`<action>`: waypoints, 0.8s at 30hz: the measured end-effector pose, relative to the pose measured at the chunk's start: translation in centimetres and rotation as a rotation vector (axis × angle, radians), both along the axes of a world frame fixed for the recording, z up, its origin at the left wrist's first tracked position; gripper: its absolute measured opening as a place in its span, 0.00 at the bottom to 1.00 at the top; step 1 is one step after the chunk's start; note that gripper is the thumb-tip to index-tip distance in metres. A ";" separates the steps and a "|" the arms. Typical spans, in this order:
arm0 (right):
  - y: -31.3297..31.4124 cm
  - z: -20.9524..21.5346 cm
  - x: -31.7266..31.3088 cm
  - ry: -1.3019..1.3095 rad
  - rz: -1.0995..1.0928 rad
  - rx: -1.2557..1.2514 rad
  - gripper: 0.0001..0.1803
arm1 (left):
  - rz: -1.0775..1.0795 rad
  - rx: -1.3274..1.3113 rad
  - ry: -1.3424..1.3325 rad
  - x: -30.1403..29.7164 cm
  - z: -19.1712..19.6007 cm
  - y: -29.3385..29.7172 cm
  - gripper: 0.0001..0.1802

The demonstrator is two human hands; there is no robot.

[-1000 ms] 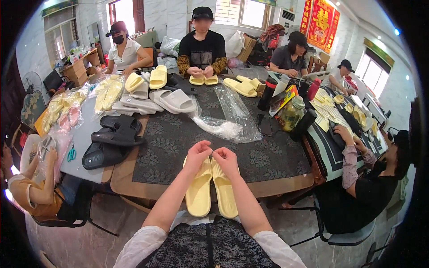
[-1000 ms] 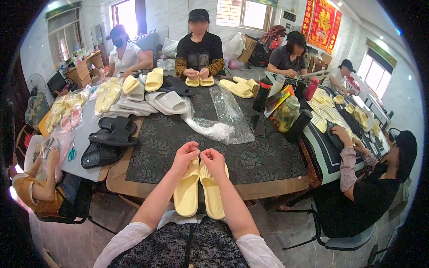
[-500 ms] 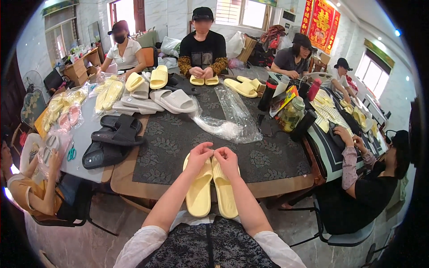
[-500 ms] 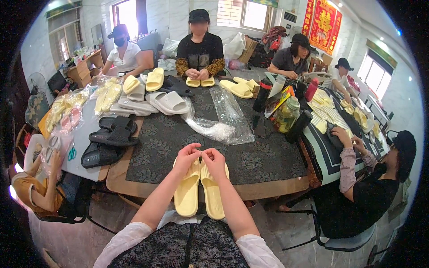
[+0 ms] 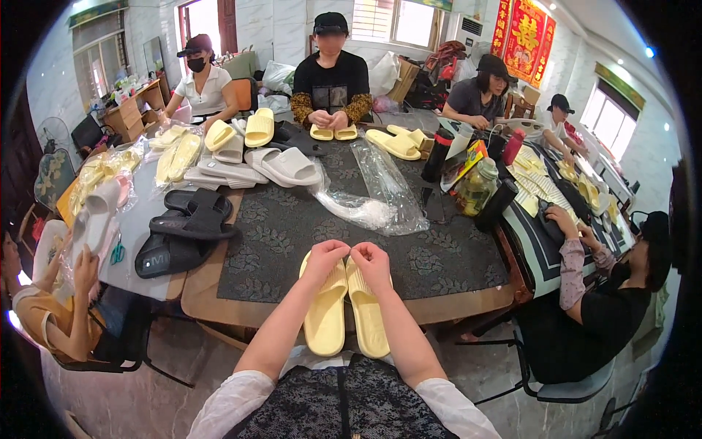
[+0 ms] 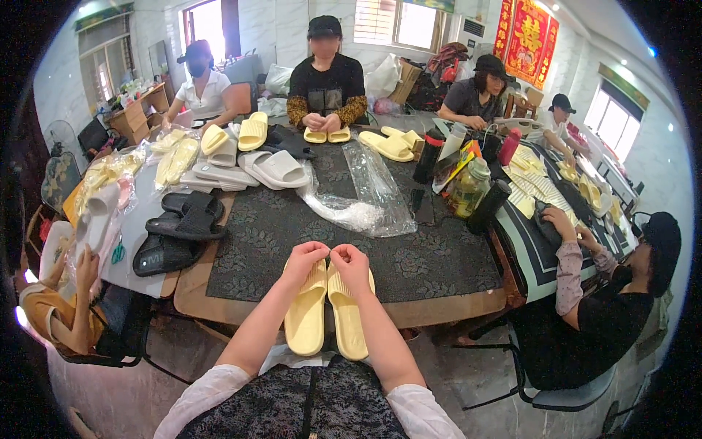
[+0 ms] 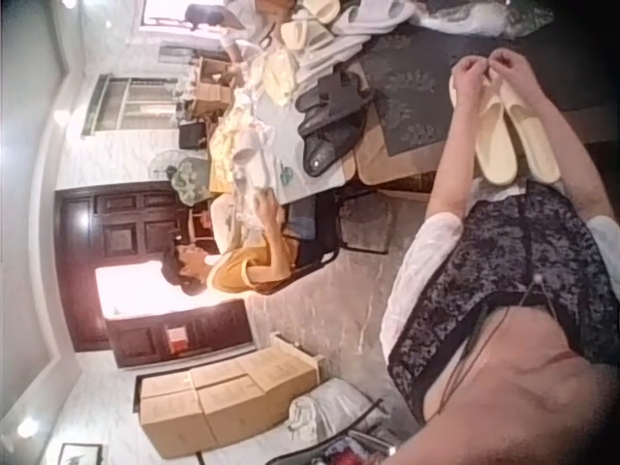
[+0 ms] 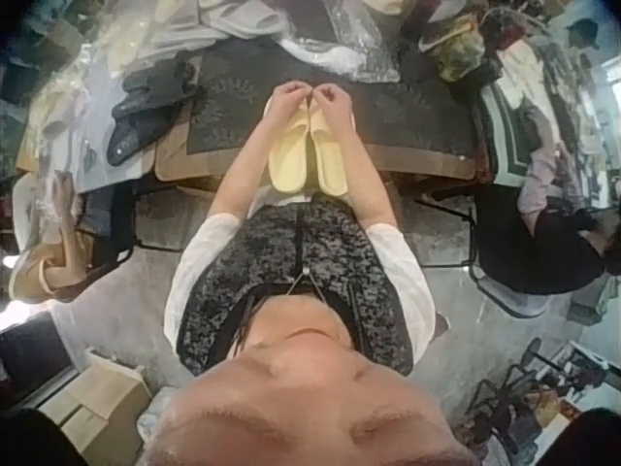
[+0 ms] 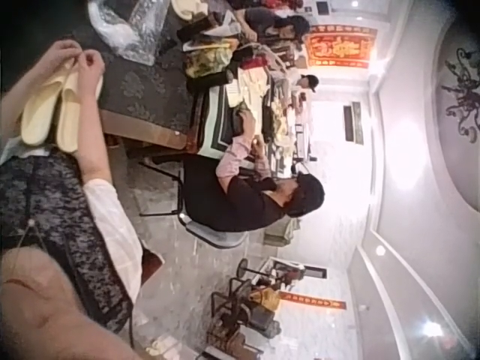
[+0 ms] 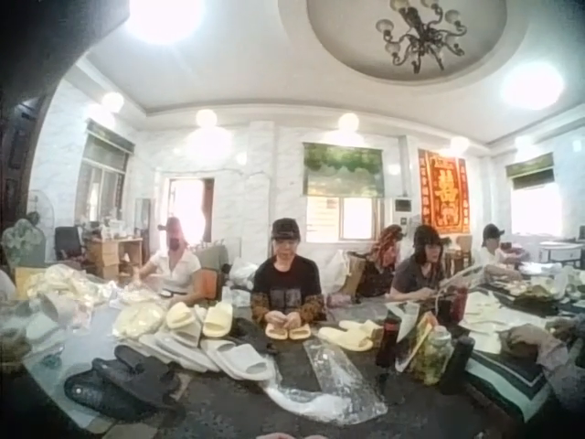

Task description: Inspecting various colored slippers at a production table to check for defects and organize them.

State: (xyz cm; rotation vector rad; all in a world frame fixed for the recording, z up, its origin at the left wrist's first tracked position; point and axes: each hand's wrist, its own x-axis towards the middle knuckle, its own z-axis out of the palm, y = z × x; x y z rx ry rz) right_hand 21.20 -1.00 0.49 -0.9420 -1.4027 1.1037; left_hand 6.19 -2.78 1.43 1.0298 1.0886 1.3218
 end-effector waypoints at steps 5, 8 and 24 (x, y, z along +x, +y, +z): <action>-0.2 0.2 0.2 -0.018 0.025 0.007 0.04 | -0.054 -0.037 -0.003 -0.2 0.3 0.0 0.06; -0.3 0.2 0.0 -0.030 0.008 0.036 0.04 | -0.056 -0.050 0.025 -0.5 0.1 0.4 0.07; -0.3 1.0 -0.1 -0.082 -0.029 0.034 0.04 | 0.059 0.102 0.018 0.5 0.0 -0.2 0.08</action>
